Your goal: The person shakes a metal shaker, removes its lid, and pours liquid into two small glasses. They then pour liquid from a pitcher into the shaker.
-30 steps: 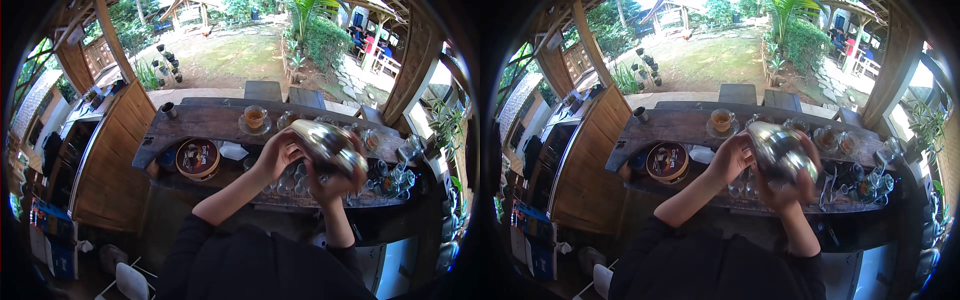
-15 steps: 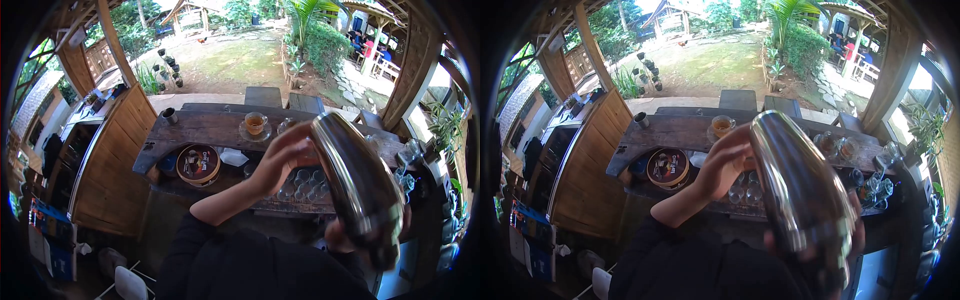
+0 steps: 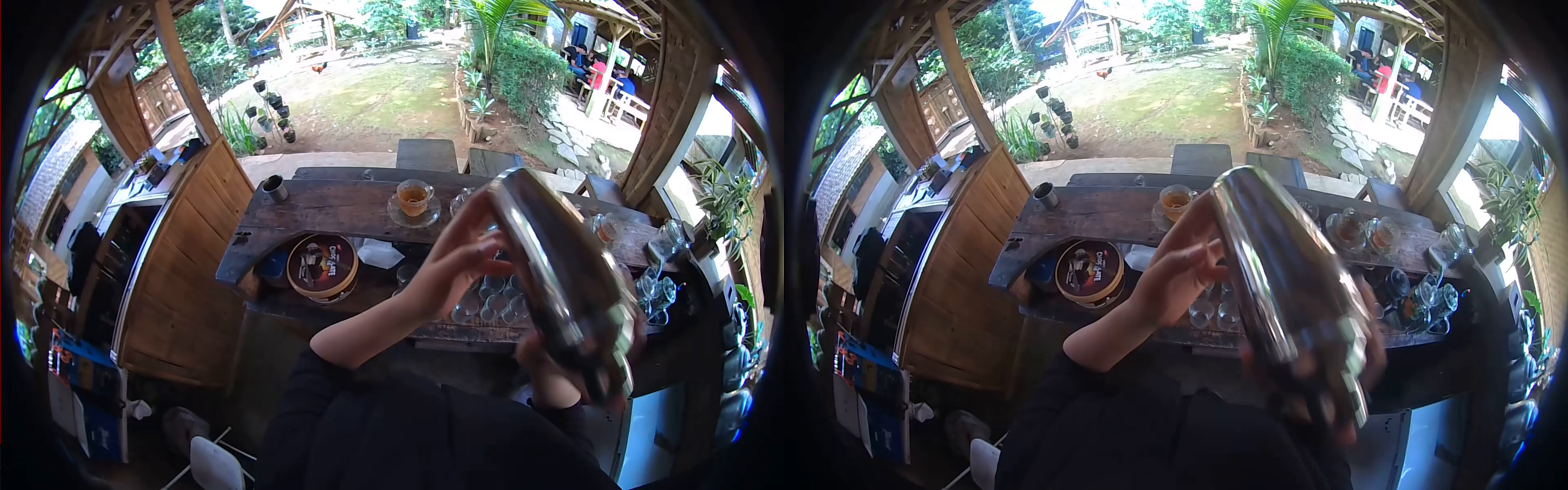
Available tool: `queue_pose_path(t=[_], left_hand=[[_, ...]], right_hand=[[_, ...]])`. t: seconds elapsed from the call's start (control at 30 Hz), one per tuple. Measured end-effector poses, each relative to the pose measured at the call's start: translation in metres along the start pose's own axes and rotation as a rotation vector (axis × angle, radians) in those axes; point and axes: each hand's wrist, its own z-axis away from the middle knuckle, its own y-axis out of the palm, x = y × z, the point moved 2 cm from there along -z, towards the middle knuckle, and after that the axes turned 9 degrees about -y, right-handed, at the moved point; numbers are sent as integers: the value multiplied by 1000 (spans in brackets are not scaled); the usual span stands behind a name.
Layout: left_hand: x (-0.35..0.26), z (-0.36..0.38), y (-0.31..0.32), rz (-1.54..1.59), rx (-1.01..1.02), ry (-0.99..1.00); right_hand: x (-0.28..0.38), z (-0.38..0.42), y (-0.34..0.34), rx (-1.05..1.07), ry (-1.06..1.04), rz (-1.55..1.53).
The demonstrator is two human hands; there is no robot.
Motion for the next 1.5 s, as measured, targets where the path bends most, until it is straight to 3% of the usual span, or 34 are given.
queue_pose_path(t=[0.03,0.1,0.13,0.2,0.23,0.27,0.3,0.37,0.43,0.5,0.6,0.63,0.67,0.7,0.77,0.83,0.87,0.9,0.97,1.0,1.03,1.07,1.17,1.2,1.23,1.3,1.33,1.37,1.4,1.43,1.5], left_hand=[[6,-9,-16,3,1,1],[38,-32,-80,254,4,-268],[44,-37,-82,283,-34,-361],[37,-26,-56,187,1,-312],[31,-17,-35,107,25,-268],[23,-10,-27,29,102,-236],[15,0,-19,25,101,-230],[3,13,-2,-63,245,-125],[11,0,-18,-9,42,-159],[38,-37,-82,257,58,-250],[56,-40,-83,129,-12,-248],[41,-28,-53,70,-13,-213],[26,-15,-34,54,82,-177],[16,-3,-23,37,173,-145],[11,12,-16,2,104,-88],[15,4,-30,-35,42,-28],[28,-14,-60,127,77,-146],[44,-22,-83,290,109,-265],[49,-22,-79,348,131,-281],[36,-13,-52,209,110,-233],[30,-6,-38,76,78,-187],[27,-3,-40,2,150,-133],[19,-4,-43,-55,80,-98],[26,-14,-50,-8,-63,-210],[39,-22,-71,-4,-70,-219],[71,-32,-113,320,101,-333],[59,-22,-81,108,32,-286],[45,-19,-60,107,31,-278],[30,-14,-44,57,70,-212],[22,-10,-38,5,109,-151],[21,-12,-41,22,146,-144]], right_hand=[[-25,6,8,2,-2,1],[-67,2,29,144,-445,332],[-64,3,27,138,-441,331],[-55,-6,20,111,-488,257],[-26,-8,-5,249,-172,283],[-6,5,-19,141,157,90],[-1,22,-33,141,152,85],[6,26,-40,256,-300,537],[13,-20,6,209,-207,258],[-54,8,31,253,-396,470],[-60,1,33,178,-509,407],[-21,-11,13,374,-109,432],[9,-25,3,346,-90,257],[17,-5,-6,148,143,-25],[-13,30,-35,529,-499,727],[-5,5,-9,328,46,264],[-33,7,0,362,61,200],[-58,6,27,157,-457,334],[-54,-6,19,147,-351,332],[-46,0,9,16,-305,233],[-32,21,-21,131,407,-32],[-34,23,-18,140,417,-38],[-45,28,-3,178,220,43],[-51,27,5,188,152,74],[-66,8,38,97,-489,316],[-80,3,32,127,-385,307],[-73,9,17,238,-79,255],[-51,17,-4,352,234,199],[-4,-18,-13,330,576,-204],[-10,-6,-3,331,580,-209],[-16,16,8,63,64,111]])
